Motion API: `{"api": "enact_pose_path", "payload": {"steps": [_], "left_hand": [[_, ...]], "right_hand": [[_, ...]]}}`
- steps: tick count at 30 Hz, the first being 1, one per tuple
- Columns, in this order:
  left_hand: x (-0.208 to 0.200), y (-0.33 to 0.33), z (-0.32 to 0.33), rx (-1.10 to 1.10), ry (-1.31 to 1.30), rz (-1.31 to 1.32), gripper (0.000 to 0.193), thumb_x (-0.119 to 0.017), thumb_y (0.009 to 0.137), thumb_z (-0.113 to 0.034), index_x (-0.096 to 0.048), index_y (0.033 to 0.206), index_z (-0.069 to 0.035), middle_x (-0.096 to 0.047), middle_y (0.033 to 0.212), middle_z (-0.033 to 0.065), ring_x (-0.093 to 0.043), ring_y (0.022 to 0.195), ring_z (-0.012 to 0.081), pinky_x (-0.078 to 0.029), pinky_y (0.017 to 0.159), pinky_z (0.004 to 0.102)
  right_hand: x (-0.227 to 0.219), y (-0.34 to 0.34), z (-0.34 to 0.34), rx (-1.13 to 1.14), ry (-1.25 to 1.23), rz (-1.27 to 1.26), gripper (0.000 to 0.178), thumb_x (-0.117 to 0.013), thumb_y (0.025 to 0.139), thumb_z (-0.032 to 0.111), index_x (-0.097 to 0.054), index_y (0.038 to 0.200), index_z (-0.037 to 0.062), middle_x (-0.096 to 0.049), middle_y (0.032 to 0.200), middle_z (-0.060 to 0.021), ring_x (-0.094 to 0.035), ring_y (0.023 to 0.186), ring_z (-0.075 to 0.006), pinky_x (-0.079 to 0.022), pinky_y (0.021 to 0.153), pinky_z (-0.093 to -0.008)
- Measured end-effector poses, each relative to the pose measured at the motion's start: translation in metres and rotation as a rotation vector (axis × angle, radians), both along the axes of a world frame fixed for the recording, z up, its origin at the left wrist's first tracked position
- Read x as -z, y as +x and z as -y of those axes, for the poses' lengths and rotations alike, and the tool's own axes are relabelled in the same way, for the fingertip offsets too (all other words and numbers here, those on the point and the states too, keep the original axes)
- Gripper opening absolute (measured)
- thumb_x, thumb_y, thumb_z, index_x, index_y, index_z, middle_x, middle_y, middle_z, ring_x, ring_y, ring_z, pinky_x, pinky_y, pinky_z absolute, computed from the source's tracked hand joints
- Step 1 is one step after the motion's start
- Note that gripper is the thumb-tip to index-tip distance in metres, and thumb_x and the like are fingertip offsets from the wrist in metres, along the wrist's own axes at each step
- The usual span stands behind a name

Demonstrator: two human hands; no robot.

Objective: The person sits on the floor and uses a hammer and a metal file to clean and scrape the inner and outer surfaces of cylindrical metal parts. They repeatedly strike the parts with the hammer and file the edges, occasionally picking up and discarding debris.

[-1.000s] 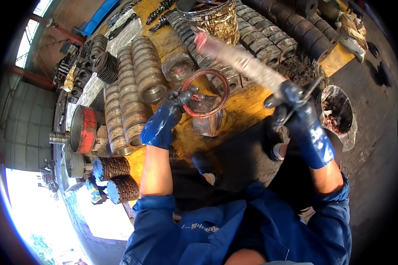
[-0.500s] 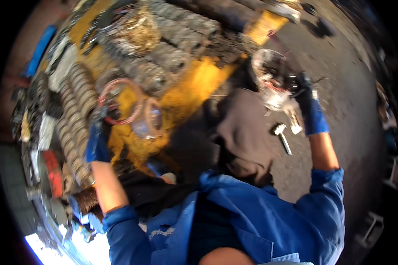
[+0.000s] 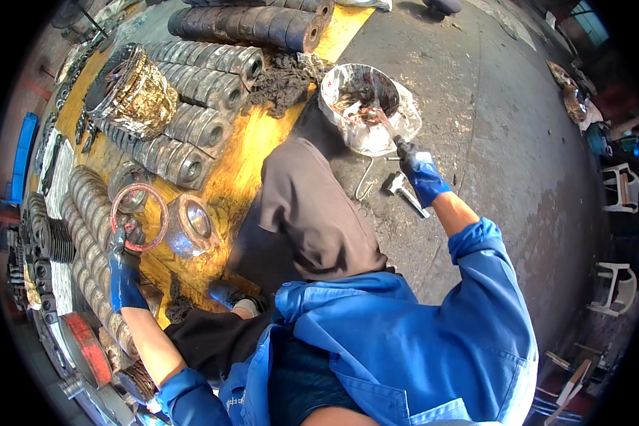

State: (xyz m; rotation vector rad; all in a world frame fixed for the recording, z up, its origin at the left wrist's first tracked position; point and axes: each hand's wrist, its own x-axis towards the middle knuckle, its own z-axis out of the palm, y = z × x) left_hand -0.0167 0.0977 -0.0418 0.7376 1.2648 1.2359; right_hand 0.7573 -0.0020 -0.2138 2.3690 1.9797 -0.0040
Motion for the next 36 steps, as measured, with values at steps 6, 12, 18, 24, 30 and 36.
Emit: {"api": "enact_pose_path", "payload": {"steps": [6, 12, 18, 24, 30, 36], "left_hand": [[0.018, 0.017, -0.003, -0.050, -0.117, 0.097, 0.036, -0.063, 0.091, -0.026, -0.054, 0.121, -0.007, -0.062, 0.111, 0.0097, -0.061, 0.100, 0.0261, -0.050, 0.090, 0.0444], [0.036, 0.008, 0.011, 0.071, -0.081, 0.177, 0.032, -0.064, 0.090, -0.026, -0.056, 0.117, -0.010, -0.064, 0.113, 0.0067, -0.063, 0.092, 0.0245, -0.050, 0.081, 0.0442], [0.059, 0.019, 0.004, 0.188, -0.006, 0.301, 0.041, -0.066, 0.089, -0.030, -0.054, 0.119, -0.006, -0.062, 0.116, 0.0091, -0.060, 0.105, 0.0265, -0.045, 0.097, 0.0439], [0.050, 0.040, 0.005, 0.045, 0.038, 0.227, 0.043, -0.070, 0.083, -0.029, -0.054, 0.114, -0.003, -0.061, 0.097, 0.0093, -0.058, 0.087, 0.0255, -0.050, 0.079, 0.0408], [0.021, 0.112, 0.006, -0.118, 0.225, 0.586, 0.040, -0.068, 0.078, -0.012, -0.058, 0.115, -0.004, -0.063, 0.111, 0.0193, -0.059, 0.105, 0.0367, -0.047, 0.096, 0.0539], [0.008, 0.127, 0.013, -0.082, 0.348, 0.688, 0.033, -0.061, 0.086, -0.009, -0.055, 0.117, 0.000, -0.059, 0.112, 0.0242, -0.057, 0.109, 0.0413, -0.045, 0.096, 0.0615]], "right_hand": [[0.044, 0.036, 0.003, -0.139, -0.057, 0.364, 0.048, -0.045, 0.089, 0.012, -0.043, 0.136, 0.0092, -0.067, 0.083, -0.0125, -0.065, 0.073, -0.0302, -0.047, 0.059, -0.0505], [0.002, 0.072, 0.027, -0.226, -0.230, 0.353, 0.044, -0.044, 0.091, 0.017, -0.044, 0.135, 0.0127, -0.066, 0.095, -0.0105, -0.065, 0.076, -0.0305, -0.048, 0.065, -0.0502], [0.016, 0.131, 0.030, -0.063, 0.525, -0.402, 0.033, -0.043, 0.099, 0.019, -0.056, 0.128, 0.0119, -0.070, 0.104, -0.0091, -0.065, 0.072, -0.0215, -0.052, 0.064, -0.0354], [0.065, 0.103, 0.001, 0.749, 0.010, -2.241, 0.047, -0.037, 0.100, 0.043, -0.046, 0.136, 0.0133, -0.060, 0.125, -0.0100, -0.060, 0.090, -0.0242, -0.050, 0.073, -0.0374], [0.083, 0.135, 0.066, 0.955, 0.447, -2.219, 0.046, -0.050, 0.094, 0.041, -0.058, 0.120, 0.0039, -0.060, 0.069, 0.0004, -0.048, 0.050, -0.0120, -0.036, 0.042, -0.0286], [-0.080, 0.052, -0.034, 0.175, 0.514, -2.372, 0.039, -0.051, 0.096, 0.034, -0.056, 0.125, 0.0080, -0.053, 0.070, 0.0028, -0.039, 0.053, -0.0085, -0.033, 0.049, -0.0240]]}}
